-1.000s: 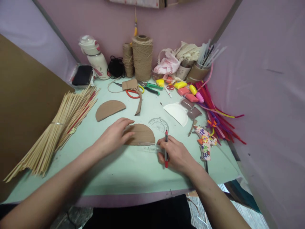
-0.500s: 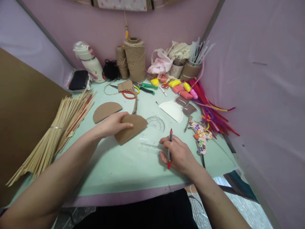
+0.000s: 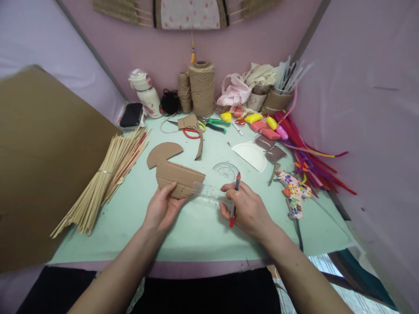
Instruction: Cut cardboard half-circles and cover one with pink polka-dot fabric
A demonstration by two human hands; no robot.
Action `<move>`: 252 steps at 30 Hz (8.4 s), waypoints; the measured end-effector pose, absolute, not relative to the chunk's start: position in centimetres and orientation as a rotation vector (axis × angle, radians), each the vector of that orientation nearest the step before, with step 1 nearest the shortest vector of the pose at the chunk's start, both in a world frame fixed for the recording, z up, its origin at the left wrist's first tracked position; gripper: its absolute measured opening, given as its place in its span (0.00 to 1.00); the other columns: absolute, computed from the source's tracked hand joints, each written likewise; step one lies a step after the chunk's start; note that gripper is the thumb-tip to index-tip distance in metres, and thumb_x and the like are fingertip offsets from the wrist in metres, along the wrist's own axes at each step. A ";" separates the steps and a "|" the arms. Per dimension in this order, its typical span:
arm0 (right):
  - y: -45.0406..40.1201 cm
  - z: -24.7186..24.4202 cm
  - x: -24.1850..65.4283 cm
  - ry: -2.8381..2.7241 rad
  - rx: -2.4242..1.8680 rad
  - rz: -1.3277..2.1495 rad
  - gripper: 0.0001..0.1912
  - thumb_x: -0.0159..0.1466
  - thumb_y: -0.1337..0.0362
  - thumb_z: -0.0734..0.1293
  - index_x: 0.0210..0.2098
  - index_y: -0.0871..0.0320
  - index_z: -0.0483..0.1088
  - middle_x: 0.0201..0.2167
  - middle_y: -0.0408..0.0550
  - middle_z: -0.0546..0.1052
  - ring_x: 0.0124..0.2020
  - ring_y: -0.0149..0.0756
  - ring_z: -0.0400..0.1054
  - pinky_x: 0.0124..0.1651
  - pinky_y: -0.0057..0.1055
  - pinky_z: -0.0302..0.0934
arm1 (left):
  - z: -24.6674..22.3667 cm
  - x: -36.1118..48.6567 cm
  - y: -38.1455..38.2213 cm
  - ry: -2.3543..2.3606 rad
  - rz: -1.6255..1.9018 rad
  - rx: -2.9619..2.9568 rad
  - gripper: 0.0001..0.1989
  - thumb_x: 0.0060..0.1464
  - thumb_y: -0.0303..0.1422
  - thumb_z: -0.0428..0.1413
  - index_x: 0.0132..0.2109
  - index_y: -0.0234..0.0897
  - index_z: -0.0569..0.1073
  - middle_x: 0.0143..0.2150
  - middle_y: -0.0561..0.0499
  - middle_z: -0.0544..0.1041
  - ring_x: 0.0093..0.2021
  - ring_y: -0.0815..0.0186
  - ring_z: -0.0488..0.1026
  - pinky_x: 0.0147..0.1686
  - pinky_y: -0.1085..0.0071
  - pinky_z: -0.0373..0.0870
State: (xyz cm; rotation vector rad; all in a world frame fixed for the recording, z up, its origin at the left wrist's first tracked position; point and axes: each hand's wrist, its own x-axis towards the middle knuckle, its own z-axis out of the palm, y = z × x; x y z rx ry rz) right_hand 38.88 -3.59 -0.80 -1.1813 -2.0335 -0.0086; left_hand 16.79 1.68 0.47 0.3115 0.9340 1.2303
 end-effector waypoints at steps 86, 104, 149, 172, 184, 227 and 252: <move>-3.0 -2.1 37.8 -2.006 -1.136 0.036 0.15 0.57 0.74 0.68 0.38 0.51 0.61 0.40 0.52 0.77 0.39 0.42 0.73 0.32 0.38 0.72 | -0.7 17.8 -1.6 0.924 1.163 0.245 0.32 0.48 0.23 0.60 0.60 0.45 0.65 0.50 0.48 0.78 0.48 0.57 0.76 0.51 0.52 0.71; -3.0 -2.2 37.8 -2.034 -1.125 0.023 0.15 0.57 0.74 0.69 0.36 0.54 0.59 0.41 0.55 0.76 0.40 0.40 0.71 0.35 0.35 0.71 | -0.7 17.8 -1.5 0.932 1.161 0.268 0.33 0.48 0.24 0.61 0.61 0.44 0.65 0.51 0.46 0.78 0.50 0.54 0.75 0.51 0.50 0.72; 0.8 0.9 41.1 -1.483 -1.714 0.091 0.16 0.55 0.62 0.69 0.39 0.53 0.60 0.36 0.45 0.75 0.27 0.36 0.69 0.33 0.34 0.61 | 3.5 15.8 10.2 0.824 -0.046 2.164 0.21 0.55 0.37 0.56 0.56 0.41 0.72 0.56 0.49 0.75 0.54 0.58 0.71 0.54 0.67 0.64; 8.0 -2.1 42.5 -1.833 -2.016 -0.036 0.13 0.60 0.64 0.63 0.45 0.57 0.63 0.39 0.58 0.74 0.42 0.51 0.66 0.37 0.37 0.57 | 0.4 15.6 9.2 0.887 0.443 2.052 0.18 0.52 0.31 0.58 0.51 0.44 0.78 0.50 0.47 0.79 0.51 0.53 0.74 0.54 0.58 0.66; 5.7 -1.0 41.9 -1.687 -1.832 0.065 0.05 0.62 0.63 0.63 0.39 0.53 0.64 0.37 0.50 0.77 0.38 0.44 0.70 0.41 0.37 0.61 | 1.3 15.0 10.2 1.147 0.679 2.116 0.14 0.57 0.39 0.53 0.29 0.39 0.77 0.49 0.46 0.77 0.50 0.58 0.73 0.55 0.61 0.65; 8.0 -1.4 42.8 -2.133 -2.206 -0.229 0.08 0.63 0.66 0.61 0.41 0.59 0.68 0.34 0.59 0.76 0.36 0.48 0.69 0.33 0.34 0.51 | 0.3 12.6 11.4 1.270 0.300 2.238 0.24 0.55 0.43 0.55 0.55 0.36 0.71 0.50 0.43 0.74 0.52 0.55 0.71 0.51 0.62 0.66; 2.6 -1.1 38.2 -1.622 -1.901 0.481 0.07 0.56 0.66 0.62 0.34 0.52 0.59 0.29 0.45 0.74 0.28 0.38 0.66 0.32 0.32 0.56 | -0.4 14.0 11.2 1.166 0.398 2.287 0.08 0.54 0.27 0.51 0.34 0.38 0.75 0.35 0.50 0.77 0.38 0.62 0.73 0.40 0.68 0.67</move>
